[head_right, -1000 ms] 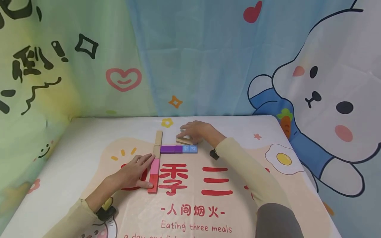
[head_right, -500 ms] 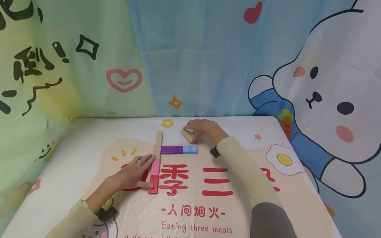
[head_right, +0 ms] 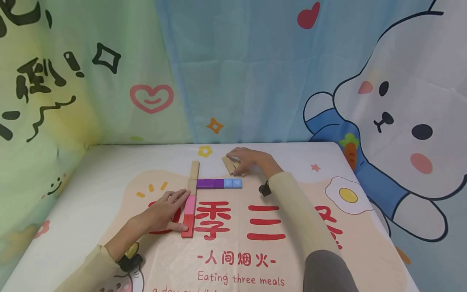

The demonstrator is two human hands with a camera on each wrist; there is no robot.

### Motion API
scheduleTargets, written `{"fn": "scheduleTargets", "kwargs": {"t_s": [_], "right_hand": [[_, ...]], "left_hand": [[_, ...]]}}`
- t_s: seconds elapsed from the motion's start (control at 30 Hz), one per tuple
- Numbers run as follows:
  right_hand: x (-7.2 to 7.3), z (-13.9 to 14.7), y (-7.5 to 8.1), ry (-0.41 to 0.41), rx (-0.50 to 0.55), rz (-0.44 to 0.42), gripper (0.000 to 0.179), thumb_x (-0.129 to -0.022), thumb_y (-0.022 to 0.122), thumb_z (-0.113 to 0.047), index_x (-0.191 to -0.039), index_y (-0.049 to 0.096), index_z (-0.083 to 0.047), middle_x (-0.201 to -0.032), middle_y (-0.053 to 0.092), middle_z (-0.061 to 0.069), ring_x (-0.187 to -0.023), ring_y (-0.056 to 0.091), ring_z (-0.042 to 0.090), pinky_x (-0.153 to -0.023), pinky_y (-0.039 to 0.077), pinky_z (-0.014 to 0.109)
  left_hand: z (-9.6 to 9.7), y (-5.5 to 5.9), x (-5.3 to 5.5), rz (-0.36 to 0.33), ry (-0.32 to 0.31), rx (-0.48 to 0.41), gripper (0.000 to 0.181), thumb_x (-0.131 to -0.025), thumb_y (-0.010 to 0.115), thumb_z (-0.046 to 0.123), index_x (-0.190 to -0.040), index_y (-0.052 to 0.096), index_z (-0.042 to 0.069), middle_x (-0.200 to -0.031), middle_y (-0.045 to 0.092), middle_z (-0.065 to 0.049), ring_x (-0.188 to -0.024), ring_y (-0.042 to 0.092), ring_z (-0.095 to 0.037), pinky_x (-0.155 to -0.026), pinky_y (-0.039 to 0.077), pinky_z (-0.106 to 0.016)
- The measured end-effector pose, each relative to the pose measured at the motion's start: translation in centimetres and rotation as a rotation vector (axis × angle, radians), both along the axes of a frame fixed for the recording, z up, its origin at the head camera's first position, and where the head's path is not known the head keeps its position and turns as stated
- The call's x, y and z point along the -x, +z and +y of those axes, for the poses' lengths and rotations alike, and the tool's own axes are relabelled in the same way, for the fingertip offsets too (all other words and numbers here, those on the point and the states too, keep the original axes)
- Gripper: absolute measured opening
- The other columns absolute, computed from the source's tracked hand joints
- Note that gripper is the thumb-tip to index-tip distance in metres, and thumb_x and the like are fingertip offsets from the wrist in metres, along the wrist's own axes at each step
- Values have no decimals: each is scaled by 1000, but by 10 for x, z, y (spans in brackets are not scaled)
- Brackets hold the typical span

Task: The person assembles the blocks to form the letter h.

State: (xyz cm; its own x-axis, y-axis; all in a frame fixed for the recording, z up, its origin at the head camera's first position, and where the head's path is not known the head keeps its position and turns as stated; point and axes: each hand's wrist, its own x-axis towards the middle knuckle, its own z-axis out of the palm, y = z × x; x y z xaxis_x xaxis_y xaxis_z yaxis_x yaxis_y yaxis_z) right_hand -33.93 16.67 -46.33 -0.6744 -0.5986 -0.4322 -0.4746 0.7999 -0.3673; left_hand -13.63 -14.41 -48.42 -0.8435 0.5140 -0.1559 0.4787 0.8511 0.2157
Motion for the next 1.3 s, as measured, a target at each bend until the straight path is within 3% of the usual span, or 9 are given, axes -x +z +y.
{"fn": "scheduleTargets", "kwargs": {"t_s": [0.13, 0.37, 0.57, 0.63, 0.73, 0.87, 1.0, 1.13, 1.3], "right_hand": [[-2, 1, -2, -22, 28, 19, 80, -83, 72, -43, -150, 35, -19, -157, 31, 8, -142, 32, 29, -117, 29, 54], [-1, 3, -4, -15, 86, 147, 78, -82, 72, -46, -142, 44, -4, -148, 43, 13, -138, 39, 29, -116, 34, 47], [-9, 11, 7, -100, 229, 131, 78, -77, 77, -44, -137, 48, -3, -145, 44, 15, -138, 39, 32, -114, 34, 52], [-19, 14, 10, -103, 266, 139, 77, -76, 77, -45, -136, 49, -5, -144, 45, 14, -137, 40, 32, -113, 36, 54], [-45, 18, 11, -58, 271, 211, 77, -74, 78, -47, -133, 51, -5, -143, 47, 12, -135, 43, 30, -109, 41, 52], [-90, 24, 3, -28, 207, 311, 78, -72, 78, -50, -132, 54, -7, -142, 50, 10, -132, 46, 28, -105, 47, 50], [-123, 31, -7, -41, 179, 337, 78, -71, 78, -52, -132, 54, -10, -140, 50, 8, -130, 48, 27, -103, 48, 49], [-139, 35, -12, -51, 212, 368, 79, -70, 80, -51, -133, 53, -10, -139, 51, 7, -130, 49, 26, -103, 49, 48], [-149, 34, -17, -58, 207, 422, 79, -69, 80, -52, -132, 55, -12, -138, 53, 3, -130, 49, 22, -102, 50, 44]], "left_hand": [[0, 0, 0, -7, 4, -7, 110, -72, 68, 70, -154, 26, 11, -155, 33, -13, -136, 38, -33, -101, 51, -47], [0, -1, 0, 10, -3, -8, 109, -72, 68, 69, -153, 27, 9, -155, 33, -14, -135, 39, -32, -101, 51, -46], [-1, 2, -2, 24, -4, -14, 108, -73, 69, 68, -153, 28, 8, -154, 35, -15, -134, 40, -33, -99, 52, -46], [-1, 2, -2, 23, -6, -19, 108, -73, 69, 68, -153, 28, 8, -154, 35, -15, -134, 40, -33, -99, 51, -46], [0, 2, -2, 27, -12, -22, 108, -73, 69, 68, -153, 28, 8, -154, 36, -15, -134, 40, -33, -99, 52, -46], [0, 1, 0, 26, -15, -17, 108, -73, 69, 69, -153, 28, 9, -154, 35, -15, -134, 40, -33, -99, 52, -46], [-1, 0, 1, 18, -11, -8, 108, -73, 69, 69, -153, 26, 10, -154, 34, -14, -135, 39, -32, -98, 53, -45], [-1, 0, 1, 14, -5, -6, 108, -73, 69, 67, -154, 26, 10, -155, 34, -14, -136, 39, -33, -98, 52, -45], [-1, -1, 0, 11, -7, -12, 108, -73, 70, 67, -154, 26, 10, -155, 34, -14, -136, 39, -33, -99, 52, -46]]}}
